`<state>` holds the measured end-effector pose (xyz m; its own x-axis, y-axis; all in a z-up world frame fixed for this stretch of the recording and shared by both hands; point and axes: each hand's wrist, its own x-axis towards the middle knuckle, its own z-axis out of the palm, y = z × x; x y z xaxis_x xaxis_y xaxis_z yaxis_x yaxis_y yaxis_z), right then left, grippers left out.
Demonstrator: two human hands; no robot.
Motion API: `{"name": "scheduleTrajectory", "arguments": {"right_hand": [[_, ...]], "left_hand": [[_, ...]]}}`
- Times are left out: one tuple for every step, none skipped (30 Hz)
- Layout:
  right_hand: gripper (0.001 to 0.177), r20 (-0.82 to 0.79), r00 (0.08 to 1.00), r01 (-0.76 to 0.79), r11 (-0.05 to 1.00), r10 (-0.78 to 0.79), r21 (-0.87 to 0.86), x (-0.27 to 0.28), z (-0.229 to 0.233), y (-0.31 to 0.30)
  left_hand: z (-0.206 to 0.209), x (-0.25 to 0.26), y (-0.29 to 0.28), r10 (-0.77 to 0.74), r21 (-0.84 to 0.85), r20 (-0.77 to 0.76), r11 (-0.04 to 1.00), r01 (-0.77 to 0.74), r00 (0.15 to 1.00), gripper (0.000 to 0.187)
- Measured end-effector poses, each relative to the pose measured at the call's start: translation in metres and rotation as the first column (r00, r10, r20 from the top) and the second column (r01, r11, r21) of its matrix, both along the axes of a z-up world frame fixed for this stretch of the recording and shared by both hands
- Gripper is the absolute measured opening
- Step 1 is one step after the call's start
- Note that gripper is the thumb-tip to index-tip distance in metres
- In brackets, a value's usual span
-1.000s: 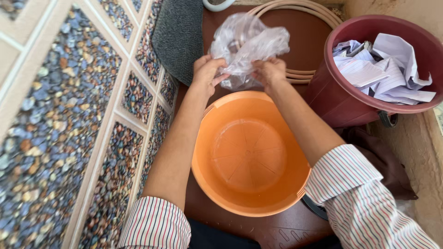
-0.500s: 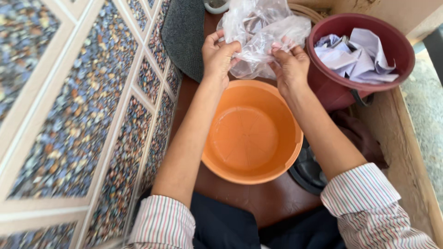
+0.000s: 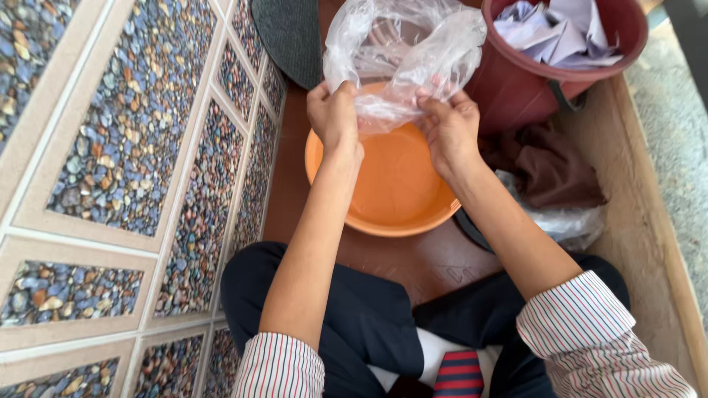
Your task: The person sits on a tiled floor and removes a cloth and a plastic bag from an orange basin. They place the cloth on the floor, then line the basin with the plastic bag and press it into place. The person then places the cloth back into the basin and folds the bag edges over the rim.
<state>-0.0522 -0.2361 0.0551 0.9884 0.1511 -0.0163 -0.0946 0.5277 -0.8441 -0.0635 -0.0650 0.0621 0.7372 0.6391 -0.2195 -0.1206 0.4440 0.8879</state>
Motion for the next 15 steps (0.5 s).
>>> {"name": "scheduleTrajectory", "arguments": {"right_hand": [[0.031,-0.021,0.999,-0.029,1.000,0.029,0.001,-0.011,-0.003,0.000],[0.029,-0.042,0.997,-0.057,0.998,0.058,0.003,-0.021,-0.006,0.000],[0.029,-0.058,0.996,-0.062,0.998,0.062,-0.003,-0.030,-0.008,0.000],[0.029,-0.074,0.995,-0.067,0.998,0.066,-0.009,-0.039,-0.010,0.000],[0.029,-0.089,0.993,-0.074,0.997,0.072,-0.012,-0.047,-0.013,0.001],[0.028,-0.100,0.992,-0.073,0.997,0.073,0.009,-0.053,-0.015,0.001],[0.027,-0.113,0.991,-0.071,0.997,0.074,0.028,-0.060,-0.017,-0.001],[0.026,-0.126,0.989,-0.070,0.996,0.075,0.047,-0.066,-0.020,-0.002],[0.027,-0.114,0.990,-0.083,0.996,0.085,0.023,-0.074,-0.024,-0.004],[0.028,-0.102,0.990,-0.095,0.995,0.095,-0.001,-0.080,-0.030,-0.006],[0.029,-0.087,0.991,-0.104,0.994,0.102,-0.025,-0.083,-0.035,-0.010],[0.027,-0.115,0.988,-0.105,0.994,0.102,-0.019,-0.083,-0.042,-0.012],[0.025,-0.144,0.984,-0.104,0.994,0.101,-0.015,-0.082,-0.049,-0.016],[0.023,-0.172,0.980,-0.103,0.995,0.100,-0.011,-0.081,-0.058,-0.020],[0.022,-0.187,0.977,-0.110,0.993,0.101,-0.039,-0.077,-0.066,-0.022]], "left_hand": [[-0.005,-0.008,0.001,-0.002,-0.034,-0.018,0.999,0.002,1.000,0.045],[-0.010,-0.016,0.002,-0.005,-0.068,-0.035,0.998,0.002,0.999,0.042],[-0.015,-0.024,0.003,0.003,-0.066,-0.043,0.998,-0.005,0.999,0.039],[-0.020,-0.033,0.004,0.010,-0.064,-0.050,0.998,-0.013,0.999,0.037],[-0.026,-0.041,0.006,0.019,-0.060,-0.057,0.998,-0.023,0.998,0.035],[-0.032,-0.048,0.006,0.015,-0.065,-0.067,0.998,-0.019,0.998,0.033],[-0.038,-0.055,0.005,0.011,-0.072,-0.078,0.997,-0.016,0.997,0.032],[-0.046,-0.062,0.004,0.007,-0.079,-0.090,0.997,-0.014,0.996,0.031],[-0.054,-0.068,0.003,0.008,-0.061,-0.088,0.998,-0.014,0.996,0.031],[-0.064,-0.072,0.001,0.010,-0.043,-0.087,0.999,-0.013,0.996,0.031],[-0.073,-0.073,-0.001,0.008,-0.024,-0.083,1.000,-0.010,0.997,0.030],[-0.083,-0.072,-0.002,0.012,-0.020,-0.104,1.000,-0.014,0.994,0.030],[-0.094,-0.071,-0.004,0.015,-0.017,-0.126,1.000,-0.017,0.992,0.030],[-0.106,-0.070,-0.006,0.019,-0.015,-0.148,1.000,-0.021,0.989,0.030],[-0.116,-0.065,-0.007,0.052,0.027,-0.049,0.998,-0.051,0.997,0.029]]}}
